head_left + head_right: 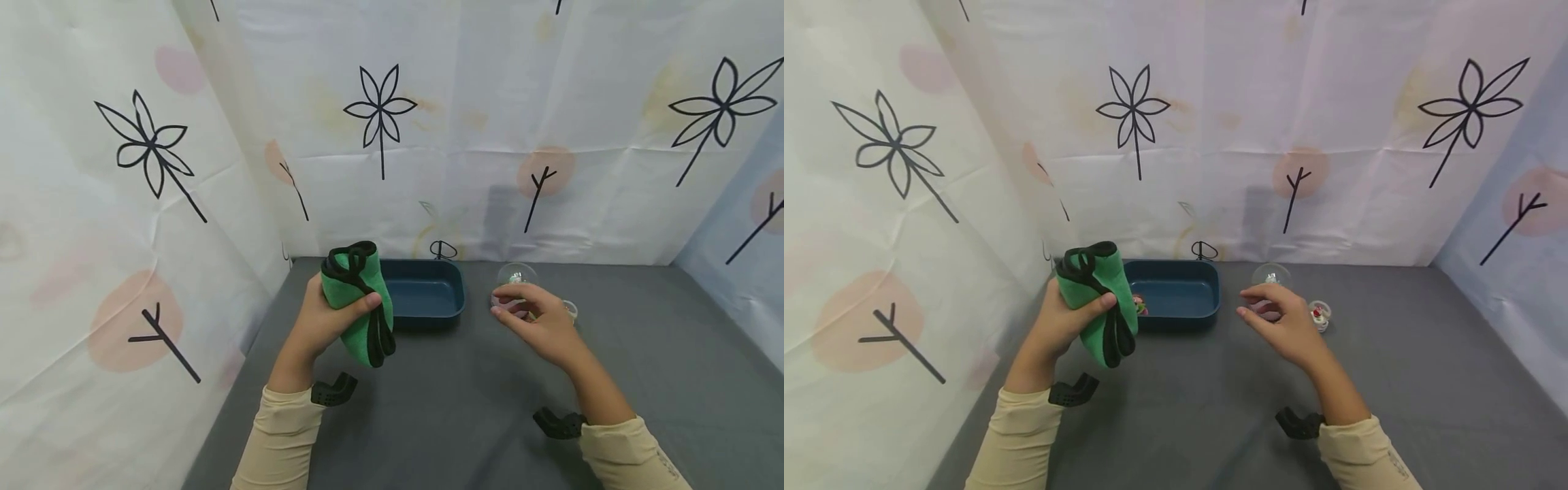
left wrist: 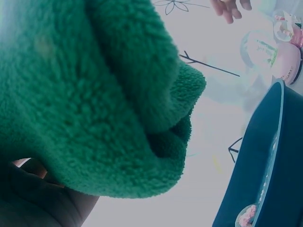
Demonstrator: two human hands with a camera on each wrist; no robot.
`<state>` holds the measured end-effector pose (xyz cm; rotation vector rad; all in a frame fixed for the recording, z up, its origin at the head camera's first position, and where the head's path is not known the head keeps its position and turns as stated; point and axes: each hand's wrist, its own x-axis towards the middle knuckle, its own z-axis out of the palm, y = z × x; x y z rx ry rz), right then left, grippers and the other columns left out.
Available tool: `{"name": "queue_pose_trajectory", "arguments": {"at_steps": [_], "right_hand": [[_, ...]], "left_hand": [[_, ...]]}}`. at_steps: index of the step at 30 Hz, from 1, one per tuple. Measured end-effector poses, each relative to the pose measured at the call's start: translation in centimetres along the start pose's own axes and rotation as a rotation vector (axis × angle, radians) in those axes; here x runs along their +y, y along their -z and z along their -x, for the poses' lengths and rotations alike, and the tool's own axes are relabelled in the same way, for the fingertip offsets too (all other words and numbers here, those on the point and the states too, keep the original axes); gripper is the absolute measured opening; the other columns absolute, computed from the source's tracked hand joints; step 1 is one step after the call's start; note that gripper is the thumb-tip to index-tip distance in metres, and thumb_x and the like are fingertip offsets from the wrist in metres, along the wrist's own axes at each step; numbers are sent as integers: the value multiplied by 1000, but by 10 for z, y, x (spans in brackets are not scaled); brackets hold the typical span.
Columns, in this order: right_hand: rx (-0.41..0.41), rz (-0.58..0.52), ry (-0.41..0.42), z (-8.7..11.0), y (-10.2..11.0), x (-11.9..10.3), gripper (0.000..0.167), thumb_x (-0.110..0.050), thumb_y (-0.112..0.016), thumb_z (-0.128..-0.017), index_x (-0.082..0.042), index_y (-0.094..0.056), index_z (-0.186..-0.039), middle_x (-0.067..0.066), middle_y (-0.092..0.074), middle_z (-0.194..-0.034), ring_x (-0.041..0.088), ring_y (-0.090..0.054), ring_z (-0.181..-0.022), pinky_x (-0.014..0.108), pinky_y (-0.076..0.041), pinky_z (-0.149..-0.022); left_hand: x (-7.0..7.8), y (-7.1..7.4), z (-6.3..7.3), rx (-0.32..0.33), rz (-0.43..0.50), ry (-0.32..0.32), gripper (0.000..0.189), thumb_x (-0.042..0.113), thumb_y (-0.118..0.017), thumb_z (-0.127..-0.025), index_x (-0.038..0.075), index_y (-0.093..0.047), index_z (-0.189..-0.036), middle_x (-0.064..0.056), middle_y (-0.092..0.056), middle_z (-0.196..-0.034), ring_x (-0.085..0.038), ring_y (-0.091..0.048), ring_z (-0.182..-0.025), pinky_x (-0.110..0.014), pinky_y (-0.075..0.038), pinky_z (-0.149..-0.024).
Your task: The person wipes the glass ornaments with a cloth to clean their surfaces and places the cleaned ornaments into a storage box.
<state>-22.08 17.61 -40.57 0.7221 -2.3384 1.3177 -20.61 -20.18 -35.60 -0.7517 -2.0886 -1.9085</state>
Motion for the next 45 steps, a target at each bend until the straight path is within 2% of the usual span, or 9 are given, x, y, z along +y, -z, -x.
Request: {"name": "queue_pose_trajectory", "arguments": {"at_steps": [5, 12, 18, 20, 24, 27, 30, 33, 45], "right_hand": [[87, -18, 8, 6, 26, 10, 28, 10, -75, -92, 1, -74, -119, -4, -74, -115, 0, -69, -100, 12, -57, -82], [210, 65, -54, 10, 66, 21, 27, 6, -75, -95, 5, -73, -122, -20, -71, -115, -10, -65, -104, 2, -50, -89], [180, 144, -201, 16, 91, 35, 35, -11, -75, -100, 1, -68, -133, -31, -63, -116, -16, -60, -104, -1, -45, -86], [126, 167, -264, 19, 97, 41, 39, -20, -73, -103, -2, -66, -137, -28, -61, -120, -16, -57, -106, -1, -44, -86], [8, 207, -380, 25, 104, 55, 51, -33, -71, -104, -6, -60, -146, 0, -63, -136, -14, -54, -108, 6, -47, -81], [-59, 204, -428, 28, 104, 67, 58, -33, -72, -104, -4, -54, -151, 23, -56, -148, 12, -64, -120, 28, -58, -87], [-125, 201, -463, 30, 102, 78, 64, -32, -71, -104, 1, -48, -154, 32, -50, -153, 48, -57, -131, 58, -58, -94], [-176, 198, -493, 32, 98, 87, 69, -30, -72, -104, 6, -44, -155, 36, -47, -154, 59, -53, -133, 71, -53, -98], [-186, 192, -502, 38, 87, 110, 75, -24, -80, -97, 10, -44, -152, 41, -54, -143, 61, -59, -126, 66, -58, -92]], "left_hand": [[-1, -3, 0, 3, -7, 13, 32, 13, -86, -90, 3, -68, -115, -6, -75, -96, -27, -76, -84, -41, -65, -78], [-2, -6, 0, 2, -16, 26, 34, 13, -86, -90, 3, -67, -118, -5, -75, -98, -27, -77, -86, -40, -65, -79], [-3, -7, 0, -8, -31, 30, 32, 14, -85, -91, 3, -67, -115, -3, -75, -95, -26, -77, -84, -39, -65, -78], [-3, -8, 0, -5, -40, 40, 33, 15, -86, -90, 5, -67, -115, -3, -75, -96, -26, -77, -84, -39, -65, -78], [-4, -8, 1, -4, -44, 48, 32, 15, -85, -91, 5, -68, -116, -3, -76, -96, -26, -77, -85, -40, -65, -78], [-5, -8, 2, -1, -37, 48, 31, 13, -84, -91, 4, -68, -117, -3, -76, -96, -26, -77, -85, -40, -65, -78], [-6, -8, 2, 3, -40, 50, 32, 13, -84, -92, 4, -67, -117, -3, -76, -97, -25, -77, -86, -39, -65, -78], [-7, -8, 1, -1, -46, 48, 31, 13, -84, -92, 5, -67, -117, -4, -75, -97, -25, -77, -86, -39, -65, -78], [-7, -11, -1, -17, -58, 55, 36, 15, -84, -92, 7, -66, -122, -5, -75, -99, -26, -76, -87, -39, -65, -80]]}}
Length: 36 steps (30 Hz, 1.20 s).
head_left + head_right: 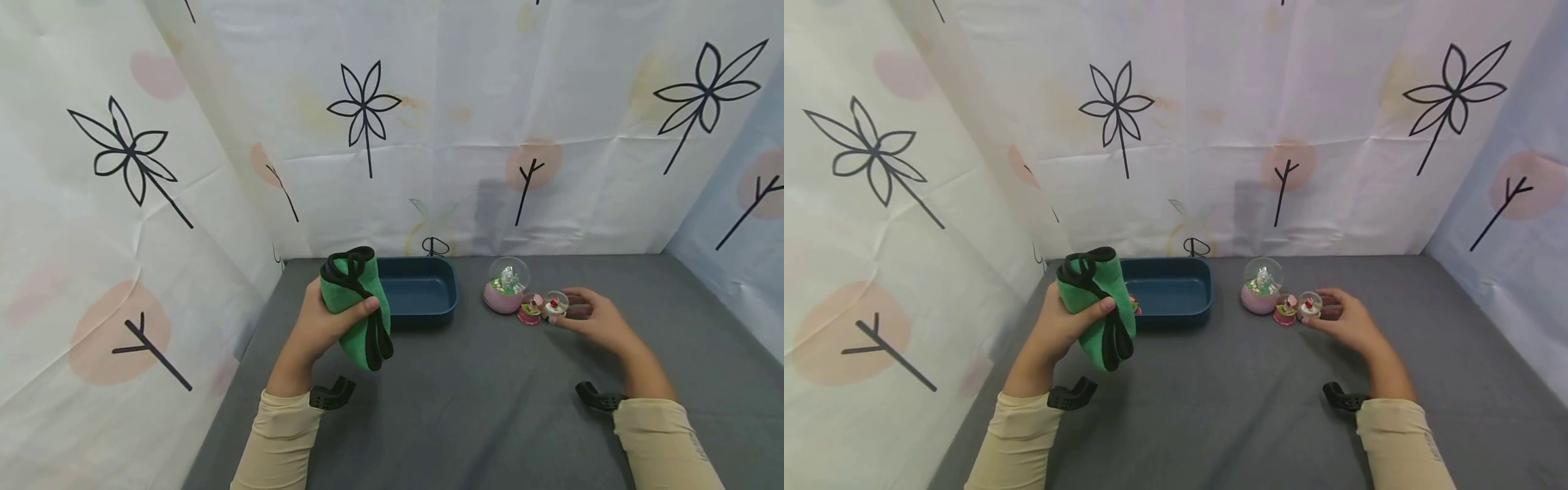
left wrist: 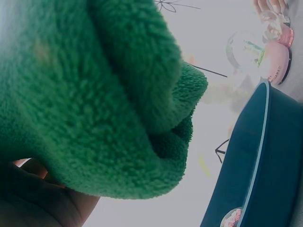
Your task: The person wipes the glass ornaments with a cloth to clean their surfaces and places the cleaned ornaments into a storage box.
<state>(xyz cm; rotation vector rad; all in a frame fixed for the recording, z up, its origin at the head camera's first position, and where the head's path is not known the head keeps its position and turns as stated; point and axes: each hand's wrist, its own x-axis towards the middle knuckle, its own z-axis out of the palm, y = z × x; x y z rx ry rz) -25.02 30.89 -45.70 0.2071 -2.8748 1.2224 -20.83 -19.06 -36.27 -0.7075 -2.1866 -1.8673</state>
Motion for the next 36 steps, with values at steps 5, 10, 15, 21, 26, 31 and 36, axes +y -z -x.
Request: {"name": "queue_pose_trajectory", "arguments": {"at_steps": [5, 10, 15, 21, 26, 31, 36], "right_hand": [[4, 14, -17, -2, -5, 2, 78, -24, -81, -96, 12, -42, -152, 42, -55, -140, 60, -61, -125, 63, -60, -89], [12, 43, -26, -4, -8, 5, 78, -23, -83, -94, 15, -43, -150, 41, -58, -135, 57, -65, -119, 54, -63, -82], [21, 56, -39, -6, -9, 7, 79, -22, -85, -92, 16, -44, -148, 39, -61, -128, 51, -68, -111, 40, -60, -73], [23, 64, -44, -5, -10, 7, 76, -20, -86, -90, 18, -47, -144, 37, -62, -120, 48, -71, -104, 35, -58, -68], [29, 80, -34, -6, -10, 8, 67, -20, -86, -90, 18, -54, -135, 33, -66, -112, 40, -72, -96, 31, -55, -65], [36, 89, -27, -8, -10, 10, 61, -18, -85, -90, 19, -58, -130, 32, -68, -108, 36, -73, -91, 30, -54, -63], [46, 112, -28, -9, -10, 11, 55, -21, -84, -91, 16, -62, -124, 30, -69, -106, 38, -73, -92, 32, -54, -64]], "left_hand": [[0, -1, 0, 1, -6, 5, 39, 16, -84, -91, 8, -64, -124, -5, -75, -101, -26, -76, -89, -39, -65, -80], [0, -2, 1, 1, -13, 15, 38, 16, -85, -91, 7, -64, -122, -4, -74, -99, -25, -76, -88, -39, -65, -79], [-1, -2, 0, -8, -13, 18, 36, 13, -85, -91, 7, -65, -121, -5, -75, -99, -25, -76, -87, -39, -65, -79], [-4, -3, 0, -8, -3, 22, 37, 11, -85, -91, 6, -65, -122, -5, -74, -98, -25, -76, -86, -39, -65, -78], [-4, -4, 0, -7, -7, 16, 37, 12, -85, -91, 7, -66, -122, -5, -74, -99, -26, -76, -87, -39, -65, -78], [-4, -5, -1, -13, -10, 17, 36, 11, -85, -91, 7, -66, -120, -4, -75, -98, -26, -76, -86, -40, -65, -78], [-4, -5, 0, -13, -8, 18, 36, 12, -85, -91, 6, -66, -120, -4, -75, -98, -26, -76, -86, -40, -65, -78]]}}
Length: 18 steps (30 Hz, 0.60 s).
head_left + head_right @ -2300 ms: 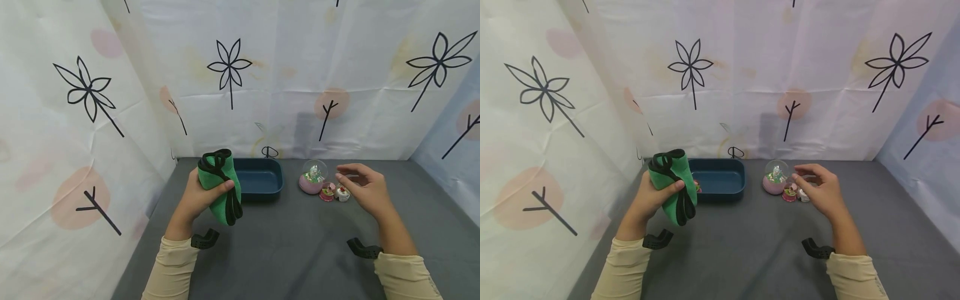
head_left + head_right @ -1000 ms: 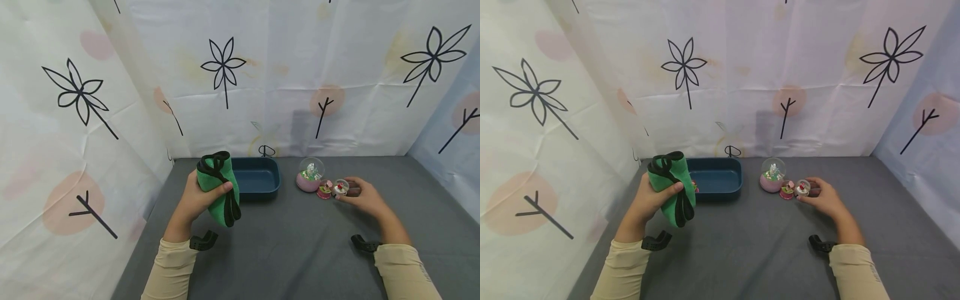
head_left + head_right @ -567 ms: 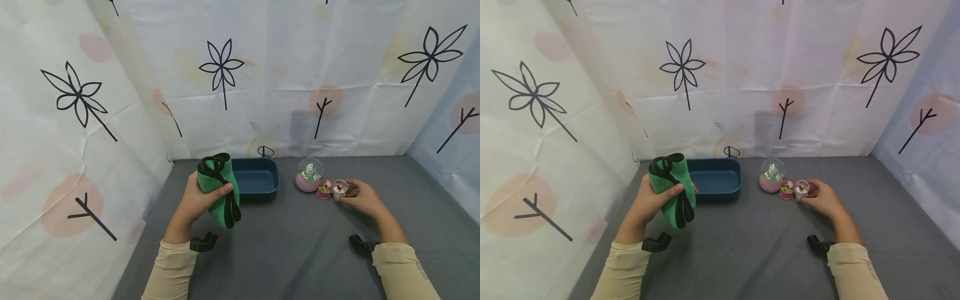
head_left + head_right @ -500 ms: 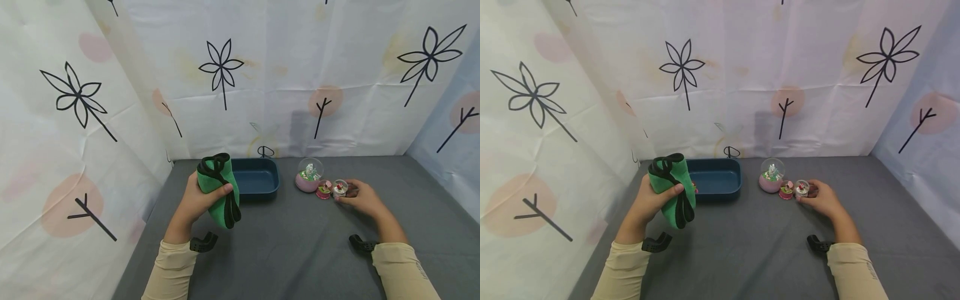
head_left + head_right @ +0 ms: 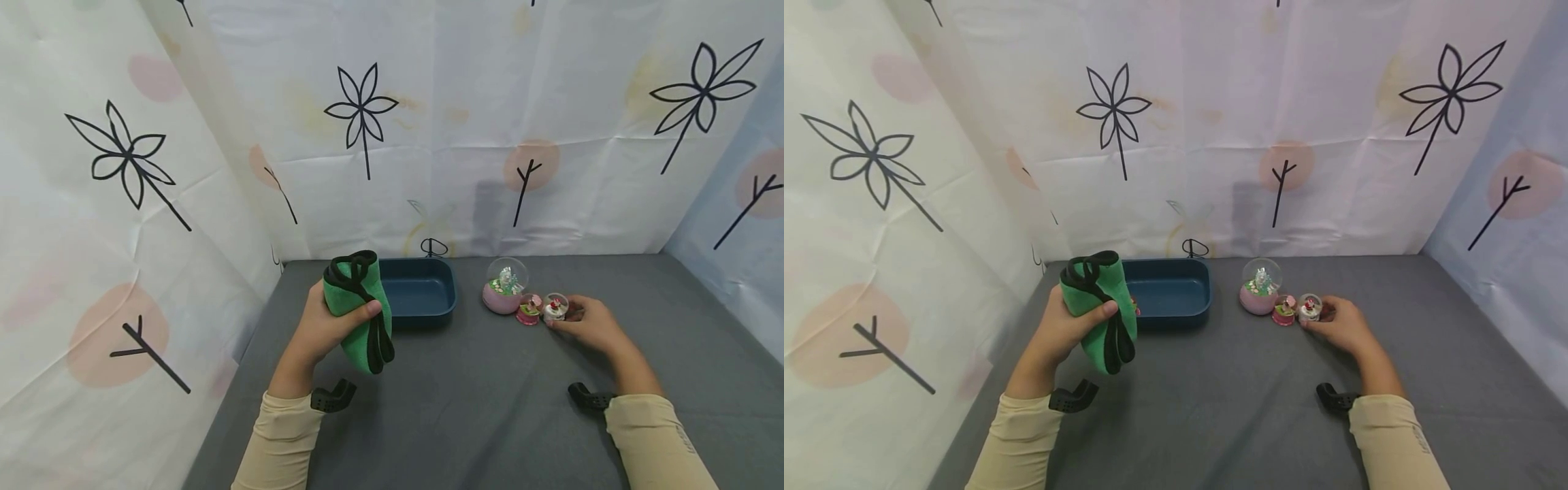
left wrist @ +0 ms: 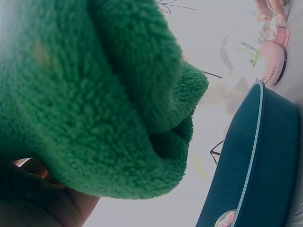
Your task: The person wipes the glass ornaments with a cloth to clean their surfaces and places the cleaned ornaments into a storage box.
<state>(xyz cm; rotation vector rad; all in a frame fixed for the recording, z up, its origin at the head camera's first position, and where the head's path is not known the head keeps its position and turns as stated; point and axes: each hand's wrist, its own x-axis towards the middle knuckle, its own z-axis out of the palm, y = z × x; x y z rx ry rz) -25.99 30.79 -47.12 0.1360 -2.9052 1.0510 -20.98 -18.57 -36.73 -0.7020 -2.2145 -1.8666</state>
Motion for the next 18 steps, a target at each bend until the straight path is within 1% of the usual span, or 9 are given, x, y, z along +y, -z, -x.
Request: {"name": "queue_pose_trajectory", "arguments": {"at_steps": [5, 9, 11, 14, 16, 18], "right_hand": [[3, 7, 0, -1, 0, -1, 54, -21, -83, -91, 16, -62, -124, 30, -70, -105, 38, -72, -93, 33, -56, -67], [22, 11, 9, -2, 1, -2, 52, -21, -83, -91, 16, -64, -122, 30, -71, -104, 38, -72, -92, 34, -56, -69], [38, 13, 13, -1, 0, -2, 47, -21, -83, -91, 14, -66, -117, 29, -71, -103, 38, -72, -92, 34, -55, -68], [73, 20, 4, 0, 0, -2, 37, -25, -82, -93, 7, -68, -103, 27, -72, -100, 38, -71, -91, 34, -52, -66], [92, 20, -11, 2, 1, -3, 35, -29, -81, -95, 3, -66, -95, 26, -71, -99, 34, -69, -86, 34, -49, -64], [112, 12, -26, 3, 2, -4, 36, -32, -79, -96, 0, -64, -92, 26, -70, -100, 31, -67, -84, 34, -47, -62]], "left_hand": [[-1, 0, 0, 1, 7, 0, 36, 11, -85, -90, 6, -65, -120, -4, -75, -98, -26, -76, -86, -39, -65, -78], [-1, 0, 0, 3, 8, -2, 37, 12, -85, -90, 6, -65, -120, -4, -74, -97, -26, -76, -86, -39, -65, -78], [-1, 0, 0, 3, 6, -3, 37, 12, -85, -90, 6, -64, -119, -5, -74, -97, -25, -76, -86, -39, -65, -78], [-2, 1, 0, -3, 9, -4, 36, 12, -85, -91, 6, -63, -119, -5, -73, -96, -26, -76, -85, -39, -65, -77], [-2, 1, 0, -8, 15, -6, 35, 12, -84, -91, 5, -63, -119, -5, -74, -96, -26, -76, -85, -40, -65, -78], [-2, 1, 0, -11, 19, -8, 35, 12, -84, -92, 5, -63, -119, -6, -74, -97, -27, -76, -85, -40, -65, -78]]}}
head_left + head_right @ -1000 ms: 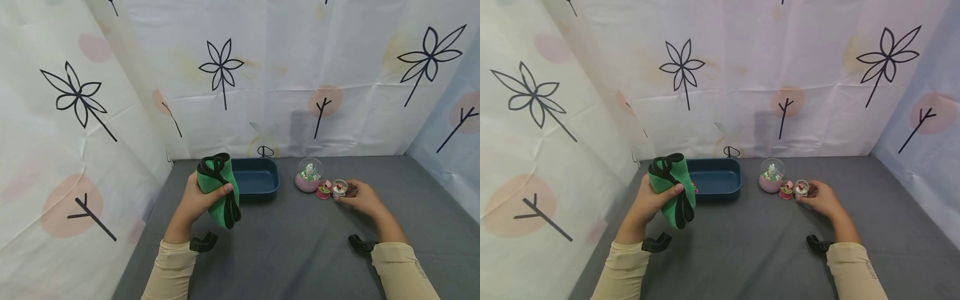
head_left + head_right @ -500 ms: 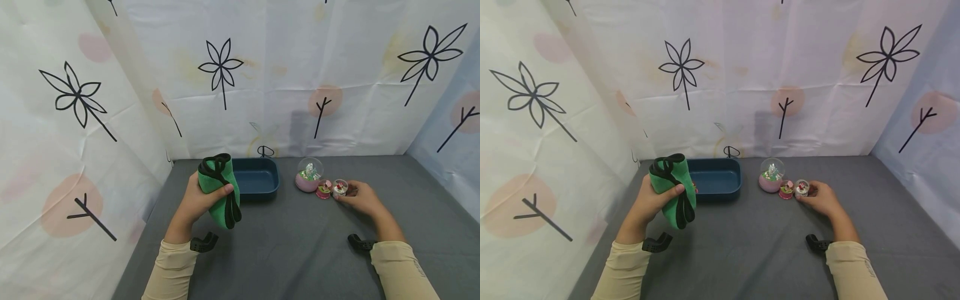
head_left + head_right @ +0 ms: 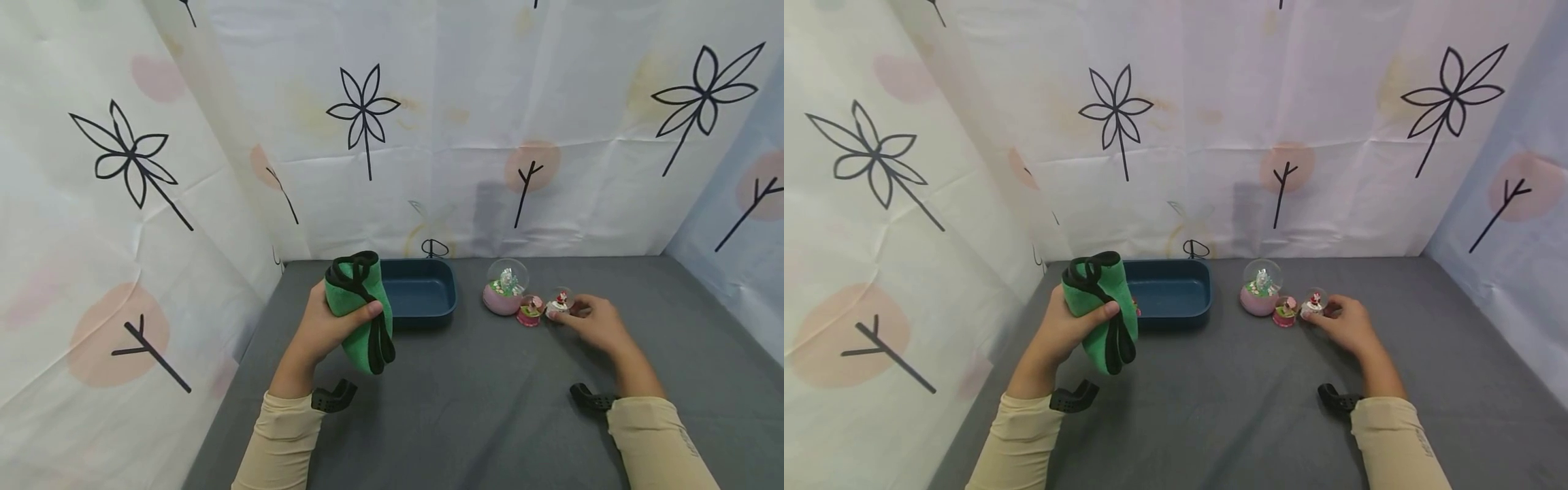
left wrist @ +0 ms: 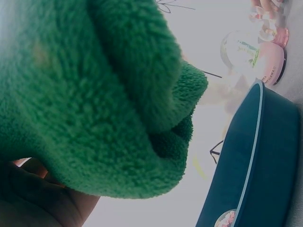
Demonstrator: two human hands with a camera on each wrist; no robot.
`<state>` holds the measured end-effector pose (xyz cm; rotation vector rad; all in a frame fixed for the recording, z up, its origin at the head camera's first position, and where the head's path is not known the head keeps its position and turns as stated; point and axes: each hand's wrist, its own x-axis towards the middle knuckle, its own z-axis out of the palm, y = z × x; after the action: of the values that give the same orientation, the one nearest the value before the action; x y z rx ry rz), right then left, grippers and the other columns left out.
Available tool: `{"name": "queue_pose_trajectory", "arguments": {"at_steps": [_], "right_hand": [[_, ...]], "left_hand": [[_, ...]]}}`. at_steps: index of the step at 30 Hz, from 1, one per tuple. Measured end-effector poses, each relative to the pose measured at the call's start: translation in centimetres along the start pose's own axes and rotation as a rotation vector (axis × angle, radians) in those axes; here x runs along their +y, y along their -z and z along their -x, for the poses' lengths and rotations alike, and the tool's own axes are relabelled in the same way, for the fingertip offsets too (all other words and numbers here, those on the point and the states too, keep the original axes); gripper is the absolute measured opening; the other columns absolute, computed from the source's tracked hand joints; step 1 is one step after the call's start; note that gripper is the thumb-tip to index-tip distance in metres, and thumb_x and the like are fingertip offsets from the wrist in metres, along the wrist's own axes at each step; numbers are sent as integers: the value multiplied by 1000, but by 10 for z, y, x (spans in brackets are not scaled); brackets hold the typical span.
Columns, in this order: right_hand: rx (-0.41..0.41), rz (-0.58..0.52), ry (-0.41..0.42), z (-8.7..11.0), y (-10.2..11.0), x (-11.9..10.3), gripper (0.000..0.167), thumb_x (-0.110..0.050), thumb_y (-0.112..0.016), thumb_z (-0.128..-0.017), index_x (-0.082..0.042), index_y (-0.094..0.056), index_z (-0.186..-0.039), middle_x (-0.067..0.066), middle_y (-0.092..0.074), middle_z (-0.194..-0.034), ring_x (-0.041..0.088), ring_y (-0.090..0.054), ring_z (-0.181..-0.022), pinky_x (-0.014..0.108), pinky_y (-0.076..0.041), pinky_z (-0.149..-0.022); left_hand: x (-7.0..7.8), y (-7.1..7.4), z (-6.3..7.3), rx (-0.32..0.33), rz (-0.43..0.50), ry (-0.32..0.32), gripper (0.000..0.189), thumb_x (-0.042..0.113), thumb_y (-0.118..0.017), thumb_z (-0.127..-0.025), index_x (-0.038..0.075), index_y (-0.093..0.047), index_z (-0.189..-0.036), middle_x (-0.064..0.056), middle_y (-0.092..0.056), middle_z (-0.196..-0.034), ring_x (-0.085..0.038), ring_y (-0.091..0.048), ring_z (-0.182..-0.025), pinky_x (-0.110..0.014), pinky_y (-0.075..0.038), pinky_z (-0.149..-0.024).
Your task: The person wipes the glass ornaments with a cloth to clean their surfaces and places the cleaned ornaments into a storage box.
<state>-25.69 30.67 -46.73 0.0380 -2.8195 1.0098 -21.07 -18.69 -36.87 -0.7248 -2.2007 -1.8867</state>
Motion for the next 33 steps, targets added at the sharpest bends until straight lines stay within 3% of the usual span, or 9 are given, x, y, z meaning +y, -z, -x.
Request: {"name": "queue_pose_trajectory", "arguments": {"at_steps": [5, 9, 12, 14, 16, 23, 29, 33], "right_hand": [[72, -68, -44, 2, 4, -7, 42, -34, -75, -99, 5, -63, -109, 35, -68, -114, 41, -72, -94, 31, -50, -62], [185, -177, -107, 3, 8, -17, 51, -38, -75, -100, 5, -60, -123, 27, -69, -122, 5, -72, -88, 21, -54, -62], [281, -277, -128, 5, 12, -26, 45, -35, -78, -98, 2, -59, -116, -7, -73, -104, -19, -57, -78, 14, -55, -59], [327, -316, -115, 6, 15, -33, 40, -31, -79, -97, 0, -60, -112, -26, -64, -92, -20, -57, -77, 11, -54, -59], [352, -324, -93, 7, 18, -38, 39, -30, -80, -97, 0, -62, -114, -35, -58, -87, -18, -57, -79, 9, -54, -60], [353, -318, -23, 12, 25, -62, 48, -28, -82, -96, 0, -66, -131, -29, -58, -99, -14, -57, -92, 6, -55, -66], [331, -328, 67, 23, 29, -91, 44, -24, -86, -91, -3, -71, -127, -32, -62, -104, -16, -61, -94, 6, -52, -70], [313, -348, 171, 30, 27, -110, 40, -15, -89, -87, -1, -73, -122, -31, -64, -104, -15, -66, -89, 6, -55, -73]], "left_hand": [[1, -1, 0, -6, -2, 2, 35, 14, -83, -93, 6, -63, -120, -7, -74, -98, -27, -76, -86, -41, -65, -78], [2, -2, 0, -9, -1, 2, 35, 15, -84, -93, 6, -64, -120, -7, -75, -98, -27, -77, -86, -41, -65, -78], [2, -2, 0, -9, -1, 4, 35, 15, -84, -92, 6, -64, -119, -7, -75, -98, -27, -77, -86, -41, -65, -78], [1, -2, 0, -8, -2, 7, 35, 16, -84, -92, 6, -65, -119, -7, -75, -98, -27, -76, -86, -41, -65, -78], [1, -2, -1, -9, -3, 9, 36, 17, -84, -92, 7, -65, -121, -8, -75, -99, -27, -76, -87, -41, -65, -78], [2, -5, 0, -26, -18, 24, 39, 20, -85, -92, 10, -65, -123, -9, -75, -101, -27, -76, -88, -42, -65, -77], [0, -8, 0, -43, 5, -6, 37, 18, -85, -91, 8, -65, -121, -8, -75, -98, -27, -76, -86, -42, -65, -75], [-2, -11, -1, -53, 20, -14, 33, 17, -85, -91, 6, -66, -116, -7, -75, -95, -27, -76, -83, -41, -65, -73]]}}
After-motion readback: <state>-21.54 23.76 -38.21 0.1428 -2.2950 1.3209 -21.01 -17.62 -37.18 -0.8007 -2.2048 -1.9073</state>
